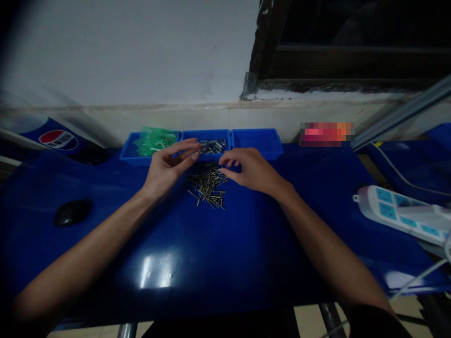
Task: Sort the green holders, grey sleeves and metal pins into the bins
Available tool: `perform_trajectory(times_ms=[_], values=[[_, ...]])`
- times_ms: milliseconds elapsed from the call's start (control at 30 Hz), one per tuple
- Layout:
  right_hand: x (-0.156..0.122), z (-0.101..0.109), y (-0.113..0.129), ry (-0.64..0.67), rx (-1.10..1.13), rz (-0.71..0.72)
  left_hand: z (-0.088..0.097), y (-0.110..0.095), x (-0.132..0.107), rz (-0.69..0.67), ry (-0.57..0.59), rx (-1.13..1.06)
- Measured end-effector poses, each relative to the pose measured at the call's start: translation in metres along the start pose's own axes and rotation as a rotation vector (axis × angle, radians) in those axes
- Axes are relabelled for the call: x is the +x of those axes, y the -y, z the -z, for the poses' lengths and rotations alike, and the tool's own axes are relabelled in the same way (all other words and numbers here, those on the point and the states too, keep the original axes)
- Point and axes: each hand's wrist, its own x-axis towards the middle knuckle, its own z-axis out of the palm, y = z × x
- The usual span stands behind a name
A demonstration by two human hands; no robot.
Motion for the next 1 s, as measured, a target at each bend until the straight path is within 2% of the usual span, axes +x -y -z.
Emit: perform_trajectory(times_ms=[100,200,300,367,500,633,833,1000], values=[[-0.002,0.003,-0.008,0.101,-0.024,-0.048,0.006,-0.007,0.002,-0.027,0.091,0.149],[-0.004,0.007,-0.014,0.227,-0.030,-0.106,0.016,-0.016,0.003,-0.047,0.286,0.400],[-0.008,0.007,-0.014,0.327,-0.039,-0.148,0.028,-0.021,0.004,-0.131,0.483,0.724],[-0.010,0.003,-0.011,0.352,-0.041,-0.167,0.035,-0.022,0.002,-0.142,0.561,0.910],[-0.015,-0.012,-0.002,0.323,-0.012,-0.172,0.042,-0.018,-0.005,-0.022,0.674,1.147],[-0.017,-0.026,0.000,0.275,0.003,-0.170,0.040,-0.017,-0.009,0.070,0.700,1.251],[-0.022,-0.033,-0.016,0.197,0.004,-0.144,0.026,-0.033,-0.010,0.156,0.663,1.341],[-0.030,-0.039,-0.021,0.077,0.065,-0.082,0.019,-0.030,-0.012,0.078,0.706,1.296]])
